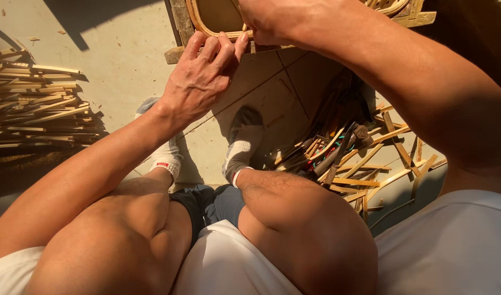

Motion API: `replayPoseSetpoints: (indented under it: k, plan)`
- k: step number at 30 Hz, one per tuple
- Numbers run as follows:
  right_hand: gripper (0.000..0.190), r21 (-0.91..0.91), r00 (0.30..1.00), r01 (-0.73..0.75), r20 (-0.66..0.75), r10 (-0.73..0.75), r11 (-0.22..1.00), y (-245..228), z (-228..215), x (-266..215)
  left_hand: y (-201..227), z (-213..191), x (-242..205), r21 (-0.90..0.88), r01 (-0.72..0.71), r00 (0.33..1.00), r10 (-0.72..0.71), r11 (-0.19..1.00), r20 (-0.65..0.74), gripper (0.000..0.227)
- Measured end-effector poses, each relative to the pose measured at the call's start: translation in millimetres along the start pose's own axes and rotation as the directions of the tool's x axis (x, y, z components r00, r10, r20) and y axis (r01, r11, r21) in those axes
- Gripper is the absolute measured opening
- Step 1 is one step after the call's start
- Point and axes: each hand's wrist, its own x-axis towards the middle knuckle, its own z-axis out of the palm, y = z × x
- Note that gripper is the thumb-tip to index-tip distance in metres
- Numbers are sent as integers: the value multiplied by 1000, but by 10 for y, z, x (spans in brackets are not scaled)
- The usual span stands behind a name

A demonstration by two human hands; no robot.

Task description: The person applies glue to the frame of a rectangular basket and inserts thin wooden strips into slots. They use a knife to trim excess material and a hammer to tap the strips into place. The person continues adding and securing strips along the basket's edge.

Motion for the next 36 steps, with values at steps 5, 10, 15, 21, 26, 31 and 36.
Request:
replayPoseSetpoints:
  k: [5,10,15,21,26,31,36]
  plan:
    - [22,312,954,115,-299,-17,943,462,277,-236,29,75,-23,35,-11,1000,12,999,-12,60]
    - [23,135,790,178,-610,-59,975,343,723,-268,21,114,-19,40,-30,999,31,999,-35,56]
    - [18,74,699,170,-712,-68,983,151,669,-100,-40,120,-62,-46,-18,999,16,999,-40,64]
    - [18,295,850,110,-523,65,949,51,398,-114,-68,132,-94,-97,-17,999,14,995,-34,65]
    - [14,50,812,113,-580,-63,992,-4,367,-118,-112,99,-221,-231,31,994,-55,972,-98,54]
    - [13,53,749,160,-657,-86,986,-20,420,-97,-126,85,-294,-136,43,997,-52,990,-63,59]
    - [16,358,853,39,-498,155,933,-24,329,-140,-126,55,-273,-106,56,998,-59,993,-23,59]
